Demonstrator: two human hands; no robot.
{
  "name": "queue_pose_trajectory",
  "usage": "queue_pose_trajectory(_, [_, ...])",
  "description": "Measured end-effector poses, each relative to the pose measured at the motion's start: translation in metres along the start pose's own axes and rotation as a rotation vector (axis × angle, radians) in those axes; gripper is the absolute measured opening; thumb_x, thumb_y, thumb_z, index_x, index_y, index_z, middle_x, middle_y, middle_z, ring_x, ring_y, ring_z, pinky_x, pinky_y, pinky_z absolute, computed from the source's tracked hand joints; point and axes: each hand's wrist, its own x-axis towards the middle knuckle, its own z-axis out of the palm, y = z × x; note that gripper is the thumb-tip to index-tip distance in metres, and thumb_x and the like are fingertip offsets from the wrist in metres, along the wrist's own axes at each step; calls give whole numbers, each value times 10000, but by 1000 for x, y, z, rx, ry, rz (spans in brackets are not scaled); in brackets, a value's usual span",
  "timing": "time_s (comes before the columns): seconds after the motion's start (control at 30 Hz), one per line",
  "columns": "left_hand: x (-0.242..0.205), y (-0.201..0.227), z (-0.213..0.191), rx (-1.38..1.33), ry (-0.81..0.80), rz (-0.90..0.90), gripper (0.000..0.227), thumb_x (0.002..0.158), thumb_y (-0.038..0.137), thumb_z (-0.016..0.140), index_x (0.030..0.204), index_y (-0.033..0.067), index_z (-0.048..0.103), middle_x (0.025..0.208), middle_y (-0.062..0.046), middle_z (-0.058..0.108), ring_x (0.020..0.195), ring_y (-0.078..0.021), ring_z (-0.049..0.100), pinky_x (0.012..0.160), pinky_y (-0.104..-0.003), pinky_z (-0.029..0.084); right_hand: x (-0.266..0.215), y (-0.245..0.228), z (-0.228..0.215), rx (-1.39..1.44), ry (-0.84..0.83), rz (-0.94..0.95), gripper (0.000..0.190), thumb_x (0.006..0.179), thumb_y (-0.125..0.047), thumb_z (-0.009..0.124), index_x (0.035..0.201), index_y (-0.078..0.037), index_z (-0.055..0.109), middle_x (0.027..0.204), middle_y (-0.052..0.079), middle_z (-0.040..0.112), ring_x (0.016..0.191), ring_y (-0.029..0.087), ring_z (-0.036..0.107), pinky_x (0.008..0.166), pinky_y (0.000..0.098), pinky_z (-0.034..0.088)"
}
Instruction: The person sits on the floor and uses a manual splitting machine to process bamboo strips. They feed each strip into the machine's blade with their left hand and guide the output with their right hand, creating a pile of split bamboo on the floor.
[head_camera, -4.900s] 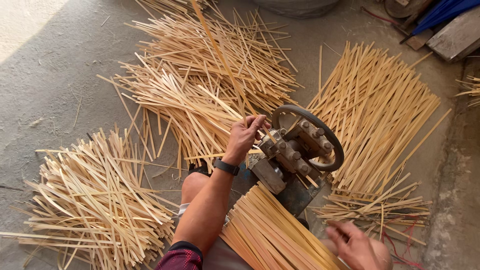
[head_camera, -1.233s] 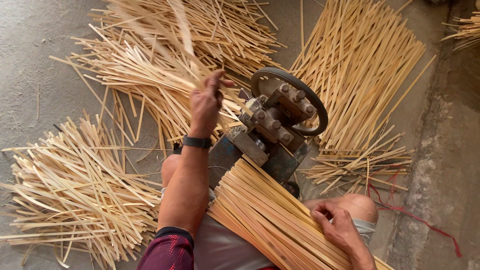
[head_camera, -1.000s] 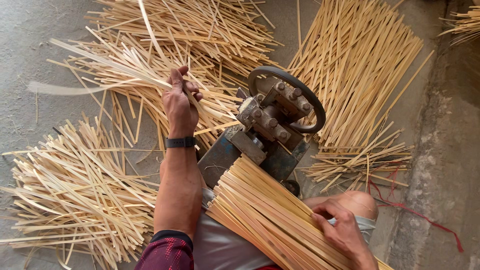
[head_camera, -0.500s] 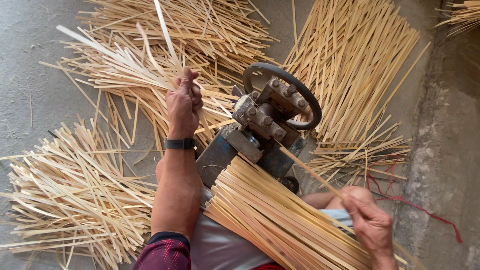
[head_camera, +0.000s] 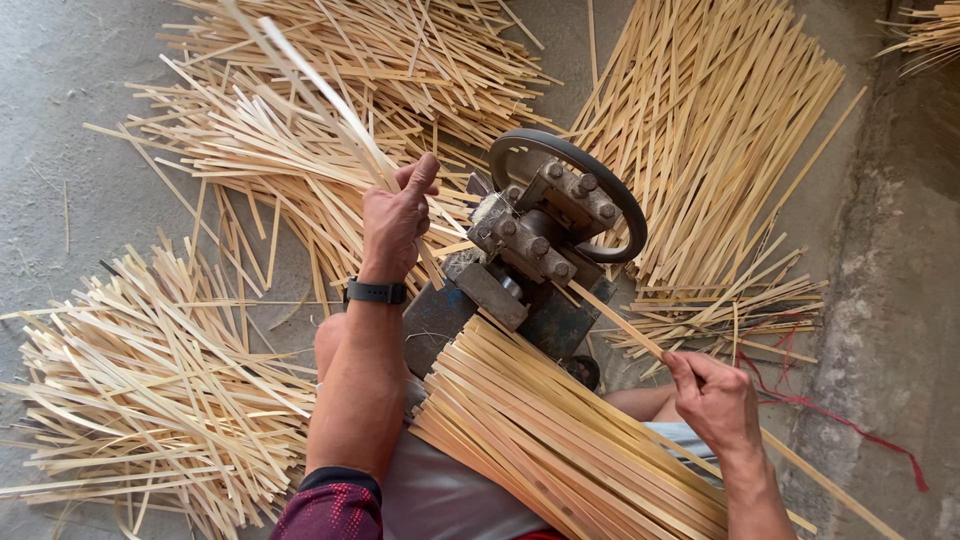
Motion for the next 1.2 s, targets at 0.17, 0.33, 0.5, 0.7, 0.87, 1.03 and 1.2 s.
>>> queue_pose_trajectory(0.17, [1, -6, 6, 68, -28, 43, 513, 781, 399, 860, 1082, -3, 756, 843, -65, 779, 489, -12, 472, 406, -171, 391, 24, -19, 18, -16, -18, -16, 297, 946, -378, 697, 977, -107, 815, 750, 113, 758, 642, 197, 714, 570, 355, 533])
queue_pose_trajectory(0.33, [0, -18, 10, -19, -58, 78, 433, 872, 302, 820, 1119, -49, 761, 875, -93, 769, 503, -20, 442, 419, -193, 340, 24, -27, 13, 35, -17, -20, 338, 954, -396, 684, 1002, -81, 798, 732, 118, 734, 598, 186, 688, 563, 358, 516])
queue_pose_trajectory(0.5, [5, -26, 16, -42, -85, 150, 341, 950, 257, 770, 1108, -46, 770, 931, -95, 798, 529, -19, 401, 458, -197, 320, 14, -31, 8, 41, -34, 122, 340, 940, -384, 704, 1021, -66, 794, 674, 123, 694, 565, 215, 639, 564, 363, 510])
queue_pose_trajectory(0.7, [13, -4, 17, -4, 52, 290, 297, 1005, 289, 670, 1094, 21, 764, 867, -89, 780, 480, -45, 440, 400, -210, 335, 6, -53, -11, 93, -13, -26, 300, 920, -334, 722, 988, -48, 784, 801, 86, 741, 657, 155, 676, 609, 320, 520])
queue_pose_trajectory(0.87, [-4, 66, 12, 10, 168, 499, 287, 1034, 258, 628, 1109, 16, 763, 821, -101, 764, 538, -64, 600, 409, -220, 407, 11, -98, -39, 190, 16, -133, 297, 922, -334, 717, 1066, -85, 789, 832, 63, 734, 689, 157, 671, 627, 303, 521])
queue_pose_trajectory(1.03, [-91, 52, 57, 160, -362, 329, 283, 1031, 299, 621, 1067, 56, 762, 815, -62, 769, 684, -150, 760, 559, -289, 618, 23, -154, -54, 450, 66, -363, 452, 1013, -306, 601, 1360, -17, 575, 1059, 110, 713, 964, 177, 675, 840, 312, 557])
queue_pose_trajectory(1.2, [-179, -11, 120, 247, -773, 121, 248, 1049, 256, 656, 1168, 70, 768, 854, -56, 767, 779, -98, 693, 740, -276, 585, 42, -162, -43, 1162, 22, -123, 367, 1078, -228, 555, 1395, -44, 526, 1013, 94, 694, 893, 174, 682, 787, 342, 575])
